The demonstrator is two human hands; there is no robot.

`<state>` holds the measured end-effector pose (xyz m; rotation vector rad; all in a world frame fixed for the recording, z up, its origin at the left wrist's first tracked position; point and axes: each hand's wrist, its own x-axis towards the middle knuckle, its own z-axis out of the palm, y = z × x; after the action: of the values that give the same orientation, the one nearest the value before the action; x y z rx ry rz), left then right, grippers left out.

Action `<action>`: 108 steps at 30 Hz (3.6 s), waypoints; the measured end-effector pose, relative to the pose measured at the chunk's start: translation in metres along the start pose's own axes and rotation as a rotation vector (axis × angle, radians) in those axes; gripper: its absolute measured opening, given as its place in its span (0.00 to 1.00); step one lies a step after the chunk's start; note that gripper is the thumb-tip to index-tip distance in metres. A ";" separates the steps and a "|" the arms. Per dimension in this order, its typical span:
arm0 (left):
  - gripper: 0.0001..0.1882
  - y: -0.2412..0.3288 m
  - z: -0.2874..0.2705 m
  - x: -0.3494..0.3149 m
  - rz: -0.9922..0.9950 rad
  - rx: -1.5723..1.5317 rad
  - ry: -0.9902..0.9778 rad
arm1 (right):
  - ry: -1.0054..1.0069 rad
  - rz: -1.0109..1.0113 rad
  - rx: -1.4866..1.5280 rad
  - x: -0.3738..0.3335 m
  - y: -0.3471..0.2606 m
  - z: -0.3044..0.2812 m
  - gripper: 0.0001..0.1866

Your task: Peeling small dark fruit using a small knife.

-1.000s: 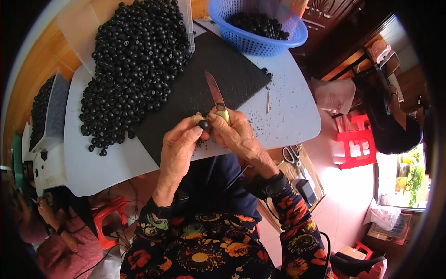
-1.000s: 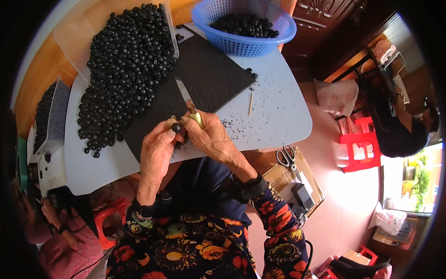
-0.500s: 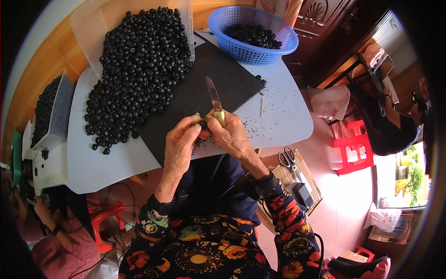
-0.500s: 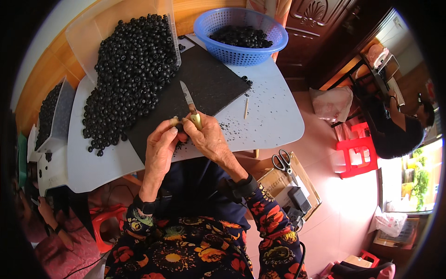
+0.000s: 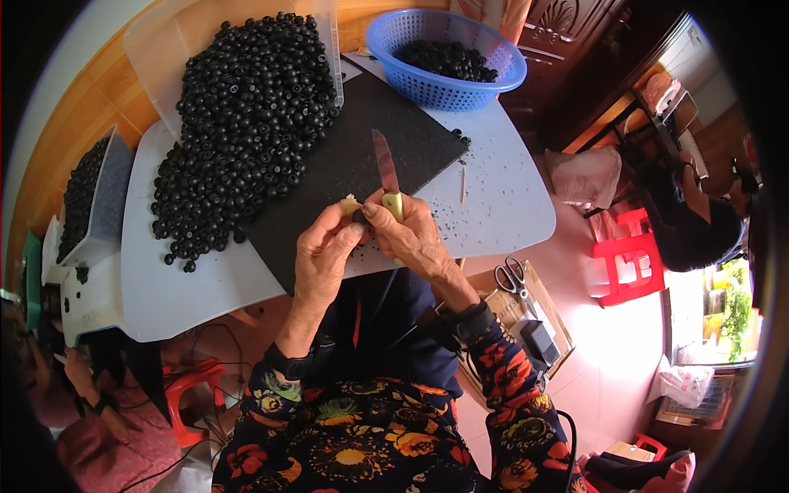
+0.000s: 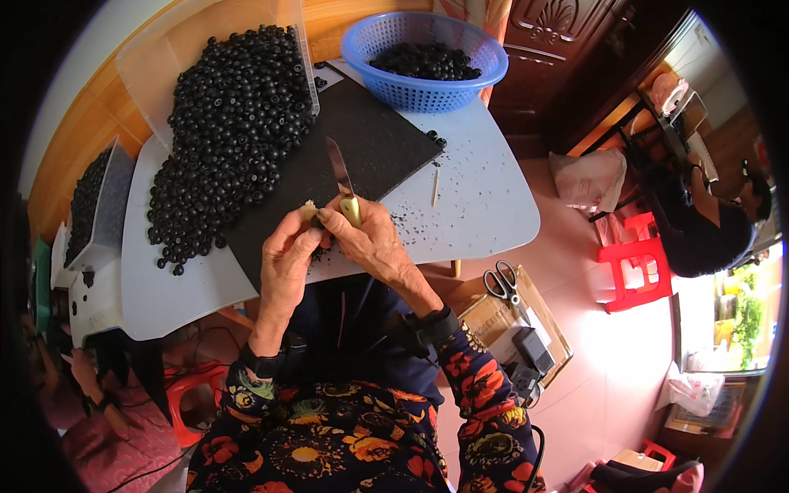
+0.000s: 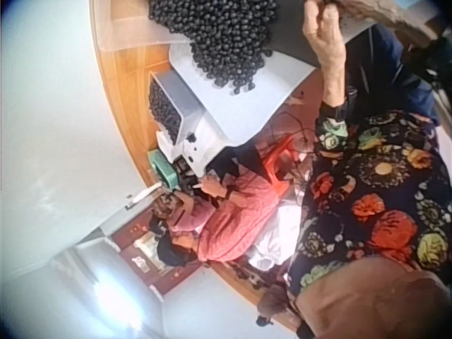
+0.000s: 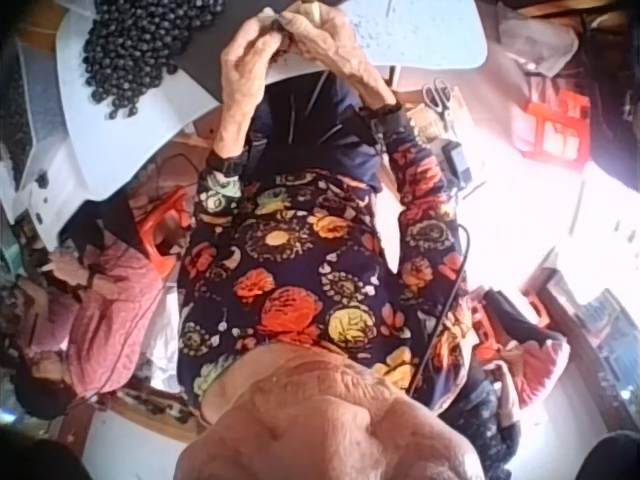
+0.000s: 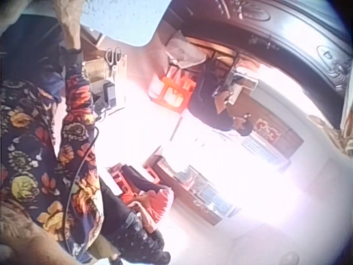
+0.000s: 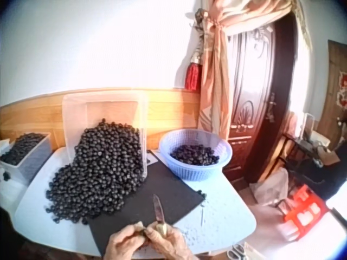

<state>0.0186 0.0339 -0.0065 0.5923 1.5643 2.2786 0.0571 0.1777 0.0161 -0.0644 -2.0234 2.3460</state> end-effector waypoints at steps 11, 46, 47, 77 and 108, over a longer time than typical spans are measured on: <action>0.13 0.004 0.004 -0.001 0.010 -0.041 0.038 | -0.006 -0.015 0.050 -0.003 -0.001 -0.003 0.11; 0.08 0.024 -0.010 0.002 -0.103 -0.338 0.087 | 0.560 -0.423 -0.516 0.096 -0.098 -0.070 0.12; 0.07 0.025 -0.012 0.004 -0.103 -0.351 0.105 | 0.603 -0.367 -0.500 0.101 -0.104 -0.068 0.12; 0.11 0.013 -0.020 0.010 -0.091 -0.346 0.134 | -0.152 -0.478 -0.882 0.037 -0.036 0.021 0.15; 0.12 0.011 -0.018 0.003 -0.102 -0.250 0.030 | 0.044 -0.401 -0.846 -0.008 -0.006 0.010 0.09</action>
<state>0.0063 0.0168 -0.0012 0.4039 1.2640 2.3644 0.0645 0.1682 0.0233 0.2353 -2.5409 1.1497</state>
